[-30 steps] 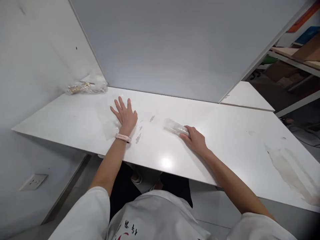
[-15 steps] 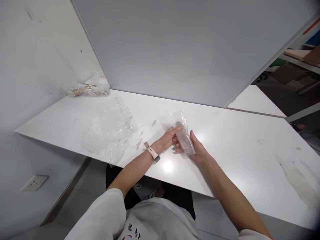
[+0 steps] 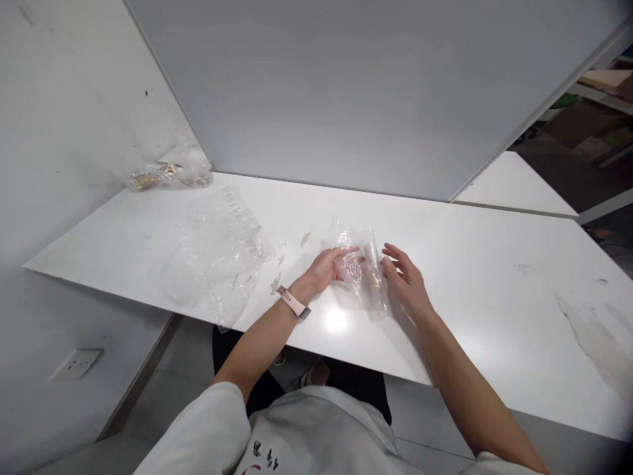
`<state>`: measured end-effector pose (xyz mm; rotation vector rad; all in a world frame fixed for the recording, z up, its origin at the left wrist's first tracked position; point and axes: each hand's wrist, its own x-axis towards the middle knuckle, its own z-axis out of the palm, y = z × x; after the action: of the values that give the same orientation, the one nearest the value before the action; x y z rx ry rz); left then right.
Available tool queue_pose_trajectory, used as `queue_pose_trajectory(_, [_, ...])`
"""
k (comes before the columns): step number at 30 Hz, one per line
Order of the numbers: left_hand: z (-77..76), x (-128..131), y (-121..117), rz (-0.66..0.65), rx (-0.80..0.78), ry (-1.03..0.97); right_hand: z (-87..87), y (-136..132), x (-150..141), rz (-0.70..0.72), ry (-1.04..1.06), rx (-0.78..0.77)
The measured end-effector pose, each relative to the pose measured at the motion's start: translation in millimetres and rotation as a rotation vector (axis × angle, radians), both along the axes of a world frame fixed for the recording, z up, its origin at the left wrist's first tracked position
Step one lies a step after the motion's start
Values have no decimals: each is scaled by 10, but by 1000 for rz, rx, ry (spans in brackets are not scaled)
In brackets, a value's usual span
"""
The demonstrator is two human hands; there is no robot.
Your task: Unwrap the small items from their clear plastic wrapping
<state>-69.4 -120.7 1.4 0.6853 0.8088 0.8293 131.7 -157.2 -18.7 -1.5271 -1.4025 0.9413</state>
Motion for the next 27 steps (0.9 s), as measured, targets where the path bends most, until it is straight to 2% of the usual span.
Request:
queue_pose_trajectory(3, [22, -8, -14, -74, 49, -36, 61, -21, -59, 185, 102, -24])
queue_pose_trajectory(5, [38, -20, -9, -85, 76, -15, 57, -13, -52, 213, 113, -5])
queue_pose_trajectory(7, [49, -47, 13, -46, 94, 46, 16, 18, 12, 136, 123, -21])
queue_pose_trajectory(11, [39, -120, 78, 134, 135, 239, -75, 86, 199, -4, 86, -115])
queue_pose_trajectory(13, [25, -132, 94, 176, 146, 285, -82, 88, 234, -31, -77, -70])
queue_pose_trajectory(15, [16, -122, 92, 170, 151, 278, -68, 67, 200, -28, -271, 65])
queue_pose_trajectory(18, [24, -93, 74, 151, 165, 238, -58, 14, 64, 156, -496, 316])
queue_pose_trajectory(20, [37, -86, 68, 150, 175, 223, -63, -19, -29, 329, -614, 397])
queue_pose_trajectory(23, [57, -98, 75, 174, 184, 227, -34, -55, -90, 459, -706, 345])
queue_pose_trajectory(27, [75, -118, 85, 201, 229, 246, 123, -90, -6, 416, -647, 157])
